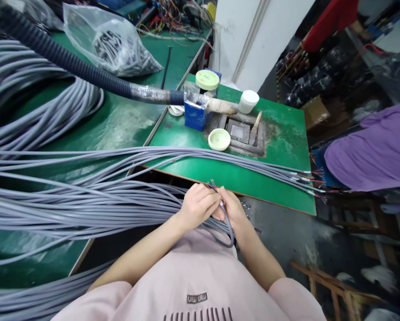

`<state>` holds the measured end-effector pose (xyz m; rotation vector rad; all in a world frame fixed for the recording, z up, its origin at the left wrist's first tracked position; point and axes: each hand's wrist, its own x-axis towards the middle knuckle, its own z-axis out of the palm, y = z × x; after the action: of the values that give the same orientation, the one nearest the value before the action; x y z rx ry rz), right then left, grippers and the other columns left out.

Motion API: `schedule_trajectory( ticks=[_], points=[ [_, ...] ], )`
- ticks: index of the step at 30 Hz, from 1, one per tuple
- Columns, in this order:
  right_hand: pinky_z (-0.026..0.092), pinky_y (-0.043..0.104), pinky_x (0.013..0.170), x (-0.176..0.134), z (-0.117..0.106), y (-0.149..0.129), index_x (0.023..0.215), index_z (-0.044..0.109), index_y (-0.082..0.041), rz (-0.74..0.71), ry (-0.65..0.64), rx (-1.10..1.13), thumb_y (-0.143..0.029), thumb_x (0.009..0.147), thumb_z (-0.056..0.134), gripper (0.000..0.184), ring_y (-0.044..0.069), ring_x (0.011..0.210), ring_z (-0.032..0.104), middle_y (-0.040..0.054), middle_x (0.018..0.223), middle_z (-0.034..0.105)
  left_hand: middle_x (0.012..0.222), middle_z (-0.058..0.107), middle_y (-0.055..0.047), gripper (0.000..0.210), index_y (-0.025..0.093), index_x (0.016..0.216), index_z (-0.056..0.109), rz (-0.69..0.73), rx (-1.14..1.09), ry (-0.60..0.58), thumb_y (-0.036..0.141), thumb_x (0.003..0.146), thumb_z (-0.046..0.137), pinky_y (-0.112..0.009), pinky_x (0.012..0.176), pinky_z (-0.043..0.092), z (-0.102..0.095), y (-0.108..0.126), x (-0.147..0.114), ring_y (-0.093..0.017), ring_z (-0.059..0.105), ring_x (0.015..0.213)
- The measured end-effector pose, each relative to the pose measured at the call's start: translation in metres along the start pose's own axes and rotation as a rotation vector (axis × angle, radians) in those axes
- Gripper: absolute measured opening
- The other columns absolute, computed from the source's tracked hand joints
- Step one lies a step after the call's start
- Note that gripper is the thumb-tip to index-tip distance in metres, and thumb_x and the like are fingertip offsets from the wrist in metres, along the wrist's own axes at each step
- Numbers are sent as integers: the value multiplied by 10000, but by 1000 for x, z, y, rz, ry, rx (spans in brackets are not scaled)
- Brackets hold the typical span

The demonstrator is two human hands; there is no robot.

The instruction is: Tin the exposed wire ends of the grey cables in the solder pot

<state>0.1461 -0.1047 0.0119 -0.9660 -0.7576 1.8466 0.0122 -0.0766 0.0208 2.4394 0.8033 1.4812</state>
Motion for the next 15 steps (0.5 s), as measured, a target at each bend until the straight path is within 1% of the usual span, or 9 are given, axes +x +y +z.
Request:
schedule_trajectory(
  ticks=[2, 4, 6, 8, 10, 12, 13, 15],
  points=[
    [281, 221, 324, -1, 1, -4, 575, 564, -180, -26, 20, 27, -509, 831, 583, 418, 79, 273, 328, -64, 306, 404, 770, 697, -35, 77, 181, 896, 597, 28, -6, 11, 144, 832, 620, -291, 635, 431, 3, 1, -3, -155, 601, 716],
    [270, 215, 325, -2, 2, -7, 693, 605, -181, -47, 60, 58, -418, 811, 628, 266, 72, 271, 306, -84, 319, 419, 764, 695, -36, 93, 178, 908, 608, 35, -45, 38, 136, 827, 623, -288, 638, 443, 6, 2, -5, -154, 609, 719],
    [269, 213, 335, -4, 3, -9, 731, 611, -183, -73, 114, 78, -393, 794, 644, 222, 72, 278, 310, -86, 323, 427, 747, 691, -27, 101, 182, 906, 623, -12, -130, 73, 125, 823, 628, -276, 642, 459, 9, 4, -5, -138, 601, 689],
    [284, 211, 360, -5, 4, -10, 751, 608, -186, -108, 170, 86, -409, 773, 661, 230, 74, 298, 338, -83, 335, 438, 699, 672, -6, 73, 190, 861, 642, -163, -267, 113, 130, 818, 642, -266, 641, 467, 12, 7, -4, -120, 581, 647],
    [309, 210, 391, -5, 6, -11, 758, 594, -192, -149, 211, 96, -432, 749, 679, 255, 76, 327, 369, -84, 353, 441, 655, 639, 5, 31, 189, 794, 658, -394, -433, 143, 166, 816, 658, -263, 629, 472, 16, 11, -3, -114, 572, 625],
    [337, 216, 420, -5, 7, -13, 766, 576, -202, -174, 238, 100, -446, 726, 694, 274, 79, 348, 385, -90, 371, 435, 654, 614, 3, 71, 184, 753, 669, -610, -594, 158, 216, 816, 665, -262, 606, 473, 19, 14, -2, -108, 569, 606],
    [350, 222, 431, -5, 7, -14, 768, 567, -208, -180, 247, 94, -453, 714, 700, 285, 80, 354, 388, -92, 381, 435, 665, 608, -1, 87, 181, 745, 672, -687, -659, 159, 238, 810, 673, -261, 596, 474, 20, 15, -1, -107, 570, 604],
    [368, 237, 448, -4, 6, -16, 766, 548, -217, -181, 254, 61, -477, 680, 715, 321, 85, 366, 391, -90, 407, 445, 679, 600, -5, 115, 175, 731, 670, -792, -768, 167, 273, 784, 700, -253, 573, 472, 21, 17, 1, -104, 575, 601]
  ],
)
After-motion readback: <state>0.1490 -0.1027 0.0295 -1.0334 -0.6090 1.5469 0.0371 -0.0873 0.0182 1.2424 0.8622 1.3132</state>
